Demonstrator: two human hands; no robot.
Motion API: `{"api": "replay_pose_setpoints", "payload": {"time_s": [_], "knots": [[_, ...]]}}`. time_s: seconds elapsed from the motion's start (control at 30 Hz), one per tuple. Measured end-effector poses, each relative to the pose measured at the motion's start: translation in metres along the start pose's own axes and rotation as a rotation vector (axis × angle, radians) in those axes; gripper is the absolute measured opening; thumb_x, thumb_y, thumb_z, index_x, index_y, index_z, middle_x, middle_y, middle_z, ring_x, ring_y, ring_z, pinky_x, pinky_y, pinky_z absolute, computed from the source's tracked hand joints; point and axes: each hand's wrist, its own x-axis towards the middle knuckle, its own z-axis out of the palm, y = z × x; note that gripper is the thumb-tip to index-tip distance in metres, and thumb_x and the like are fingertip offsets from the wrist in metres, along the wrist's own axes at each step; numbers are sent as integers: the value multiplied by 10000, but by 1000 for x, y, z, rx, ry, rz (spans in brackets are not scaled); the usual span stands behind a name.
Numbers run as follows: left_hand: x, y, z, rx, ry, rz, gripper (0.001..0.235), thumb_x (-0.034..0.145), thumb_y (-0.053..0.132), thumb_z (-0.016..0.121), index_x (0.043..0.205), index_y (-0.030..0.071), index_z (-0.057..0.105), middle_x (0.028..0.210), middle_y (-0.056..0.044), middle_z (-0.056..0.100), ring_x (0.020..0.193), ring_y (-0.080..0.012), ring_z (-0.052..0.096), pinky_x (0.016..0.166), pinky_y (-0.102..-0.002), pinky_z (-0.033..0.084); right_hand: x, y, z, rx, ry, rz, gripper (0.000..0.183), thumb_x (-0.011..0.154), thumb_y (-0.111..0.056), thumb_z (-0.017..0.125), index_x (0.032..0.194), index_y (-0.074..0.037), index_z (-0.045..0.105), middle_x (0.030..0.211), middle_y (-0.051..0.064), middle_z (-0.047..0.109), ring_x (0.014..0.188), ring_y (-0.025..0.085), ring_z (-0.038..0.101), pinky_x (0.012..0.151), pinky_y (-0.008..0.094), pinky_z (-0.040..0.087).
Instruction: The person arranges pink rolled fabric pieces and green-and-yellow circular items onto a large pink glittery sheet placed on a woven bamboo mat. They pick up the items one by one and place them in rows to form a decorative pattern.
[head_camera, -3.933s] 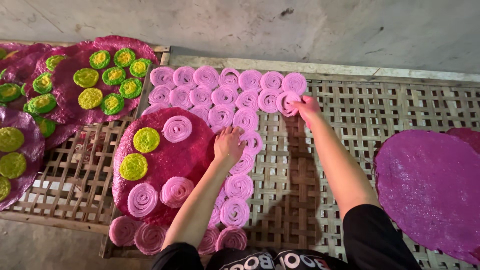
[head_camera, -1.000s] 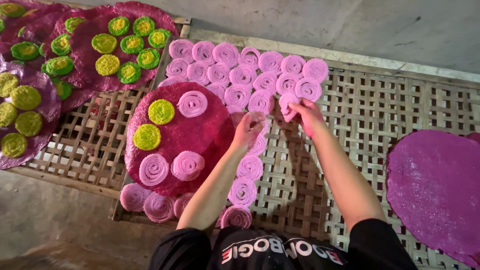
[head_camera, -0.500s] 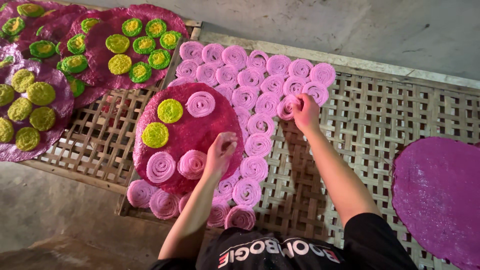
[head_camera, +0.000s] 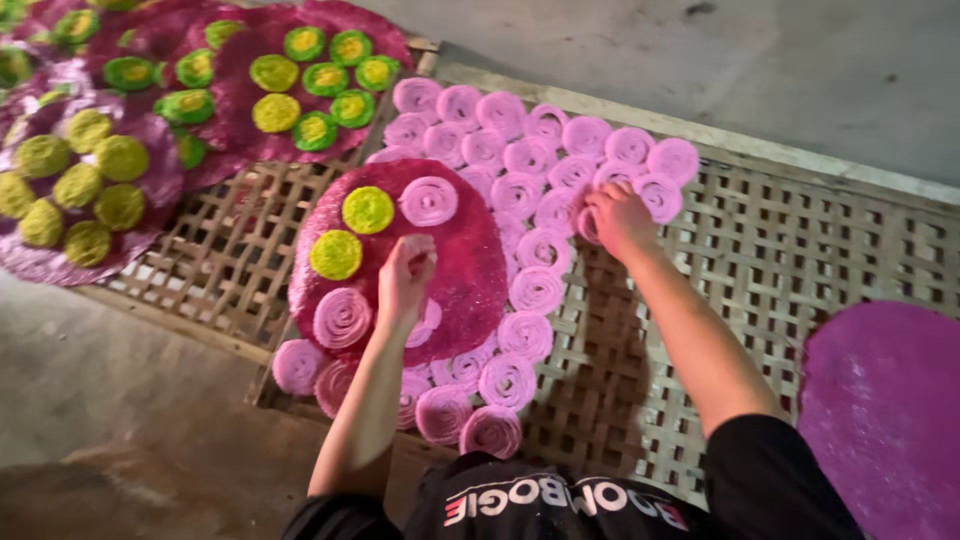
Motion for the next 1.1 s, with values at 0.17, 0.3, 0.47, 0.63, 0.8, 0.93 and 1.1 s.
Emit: {"api": "replay_pose_setpoints", "payload": {"time_s": [0.17,0.3,0.47,0.63,0.8,0.93,1.1], "knots": [[66,1,-26,714,96,234,289,893,107,717,1178,75,680,1070,-143,645,997,-345,615,893,-454,513,-1,-19,-21,104,32,24,356,827,-3,623,1122,-143,765,1241,81,664,1096,311,609,866,425,530],[116,-11,-9,1125,23,69,349,799,269,774,1031,39,654,1210,-223,568,1160,-436,520,849,-512,444,-3,-56,-29,159,204,92,385,819,26,620,1150,-109,762,1205,113,636,1084,312,625,867,418,539],[114,-9,16,782,-67,93,294,815,219,740,1048,77,629,1024,-159,679,982,-376,652,810,-487,527,-16,-107,-4,750,51,238,219,946,-111,685,1158,-103,741,1120,76,725,983,225,710,825,317,578],[48,49,75,351,-242,111,216,864,183,676,1050,85,625,981,-115,705,819,-277,772,713,-416,609,-24,-114,33,2123,-213,849,399,987,-355,673,1166,0,697,971,128,749,871,255,707,778,366,592],[-21,97,74,454,-383,242,466,831,314,823,1175,63,633,1127,-167,674,1019,-346,672,832,-441,553,-53,-70,43,1963,9,1053,240,923,-147,651,1121,-11,658,1052,120,724,992,263,697,839,459,608],[-33,87,2,731,-148,208,391,885,261,752,1233,118,649,1233,-129,679,1154,-367,633,990,-445,517,-81,5,29,1785,206,1102,243,919,-54,657,1159,-20,678,1116,119,727,1061,240,693,959,409,587],[-48,50,-54,941,-199,191,414,876,169,679,1255,20,604,1312,-213,627,1171,-433,589,971,-500,495,-83,70,30,1586,233,1007,289,932,-56,634,1212,-24,700,1123,100,751,994,201,722,845,356,577]]}}
